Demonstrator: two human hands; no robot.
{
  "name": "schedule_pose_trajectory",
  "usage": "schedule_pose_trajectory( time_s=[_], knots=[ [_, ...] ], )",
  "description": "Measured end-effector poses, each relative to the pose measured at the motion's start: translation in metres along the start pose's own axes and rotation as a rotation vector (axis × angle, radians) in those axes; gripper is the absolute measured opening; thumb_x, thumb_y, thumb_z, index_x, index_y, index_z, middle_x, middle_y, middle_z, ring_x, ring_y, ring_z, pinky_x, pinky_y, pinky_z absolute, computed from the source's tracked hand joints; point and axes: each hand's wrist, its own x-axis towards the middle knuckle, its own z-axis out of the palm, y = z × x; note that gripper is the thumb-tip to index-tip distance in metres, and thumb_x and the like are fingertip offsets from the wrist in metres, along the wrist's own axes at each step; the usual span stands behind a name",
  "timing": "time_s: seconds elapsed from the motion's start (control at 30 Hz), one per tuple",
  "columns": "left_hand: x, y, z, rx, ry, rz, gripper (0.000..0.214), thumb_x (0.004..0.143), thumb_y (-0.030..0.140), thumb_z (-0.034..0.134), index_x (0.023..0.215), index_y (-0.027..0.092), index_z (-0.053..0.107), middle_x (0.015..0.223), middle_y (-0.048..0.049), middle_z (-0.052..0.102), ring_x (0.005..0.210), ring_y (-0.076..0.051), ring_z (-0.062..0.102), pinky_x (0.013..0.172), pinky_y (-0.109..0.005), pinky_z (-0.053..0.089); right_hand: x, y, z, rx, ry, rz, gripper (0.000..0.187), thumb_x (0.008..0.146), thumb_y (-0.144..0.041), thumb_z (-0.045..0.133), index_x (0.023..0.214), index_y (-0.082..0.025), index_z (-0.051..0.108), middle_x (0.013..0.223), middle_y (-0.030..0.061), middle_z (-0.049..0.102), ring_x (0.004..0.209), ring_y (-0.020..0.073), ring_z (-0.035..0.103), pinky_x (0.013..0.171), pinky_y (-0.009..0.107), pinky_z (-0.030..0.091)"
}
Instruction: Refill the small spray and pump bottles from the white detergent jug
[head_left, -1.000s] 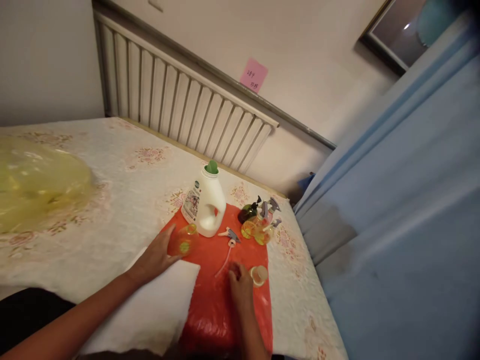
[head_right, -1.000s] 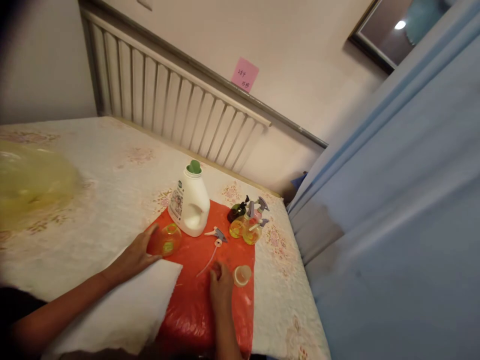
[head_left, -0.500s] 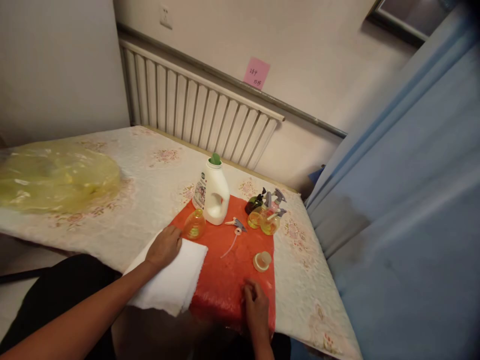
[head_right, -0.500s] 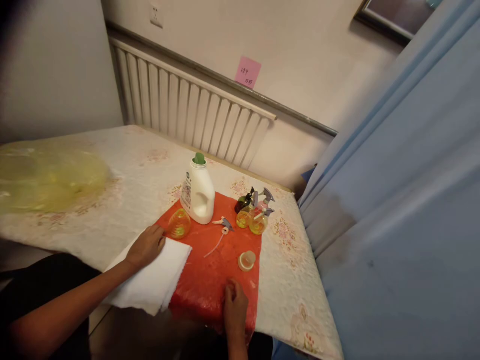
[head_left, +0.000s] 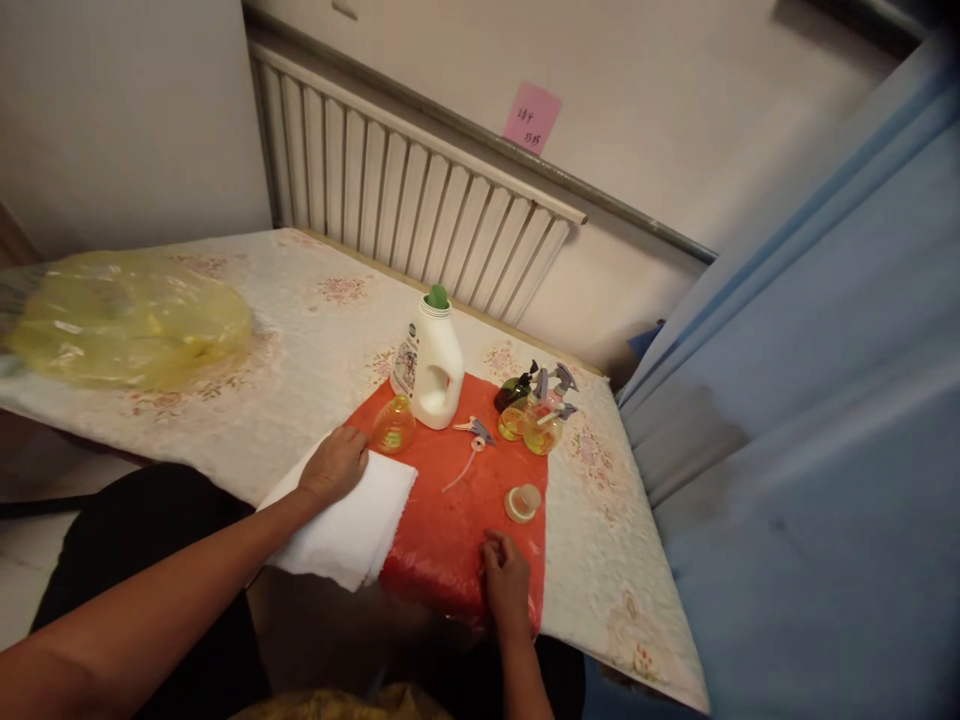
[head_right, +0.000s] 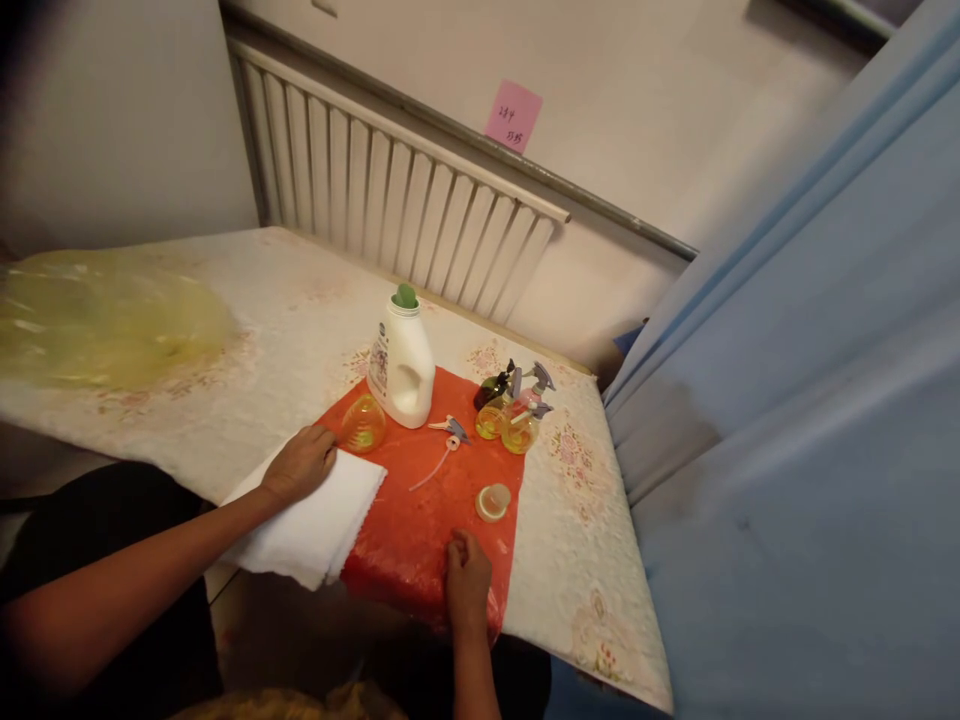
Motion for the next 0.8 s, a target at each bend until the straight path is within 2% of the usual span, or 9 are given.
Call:
schedule_pose_trajectory(
  time_s=[0.33, 0.53, 0.67, 0.73, 0.8],
  knots=[
    [0.003, -0.004, 0.006, 0.005, 0.011, 0.026, 0.019, 0.088, 0.018, 0.044, 0.080, 0.019, 0.061, 0.088, -0.0091, 0.063, 0.092, -0.027, 0.058, 0.091, -0.040, 0.044, -0.002, 0.007, 0.005, -0.003, 0.038, -0.015, 0.026, 0.073, -0.034, 0.063, 0.089, -0.019, 0.076, 0.073, 0.0036, 0.073, 0.067, 0.0197, 0.065, 0.064, 0.028, 0.050],
    [0.003, -0.006, 0.006, -0.020, 0.017, 0.029, 0.019, 0.089, 0.019, 0.043, 0.080, 0.019, 0.060, 0.086, -0.0080, 0.062, 0.091, -0.026, 0.058, 0.090, -0.038, 0.044, -0.002, 0.006, 0.007, 0.033, 0.027, 0.009, 0.028, 0.072, -0.035, 0.063, 0.089, -0.017, 0.075, 0.063, 0.0006, 0.069, 0.051, 0.0152, 0.059, 0.051, 0.024, 0.045],
    [0.004, -0.006, 0.007, -0.037, 0.021, 0.039, 0.018, 0.088, 0.019, 0.044, 0.080, 0.018, 0.060, 0.086, -0.0084, 0.061, 0.090, -0.027, 0.057, 0.089, -0.039, 0.043, 0.010, 0.004, -0.011, 0.032, 0.100, 0.026, 0.038, 0.076, -0.041, 0.056, 0.098, -0.013, 0.070, 0.059, -0.0012, 0.066, 0.044, 0.0141, 0.054, 0.046, 0.025, 0.042],
    [0.004, -0.007, 0.008, -0.022, 0.022, 0.049, 0.018, 0.087, 0.019, 0.043, 0.080, 0.018, 0.060, 0.086, -0.0089, 0.061, 0.090, -0.027, 0.057, 0.090, -0.040, 0.043, 0.022, 0.002, -0.025, 0.000, 0.192, 0.018, 0.042, 0.077, -0.044, 0.054, 0.102, -0.014, 0.068, 0.067, 0.0009, 0.069, 0.050, 0.0153, 0.057, 0.051, 0.026, 0.045],
    [0.004, -0.006, 0.008, -0.017, 0.022, 0.048, 0.018, 0.087, 0.019, 0.043, 0.081, 0.018, 0.060, 0.086, -0.0091, 0.061, 0.090, -0.028, 0.057, 0.090, -0.040, 0.043, 0.038, 0.000, -0.037, -0.055, 0.283, -0.001, 0.047, 0.074, -0.046, 0.058, 0.106, -0.013, 0.067, 0.084, 0.0066, 0.073, 0.065, 0.0187, 0.063, 0.062, 0.029, 0.049]
  ],
)
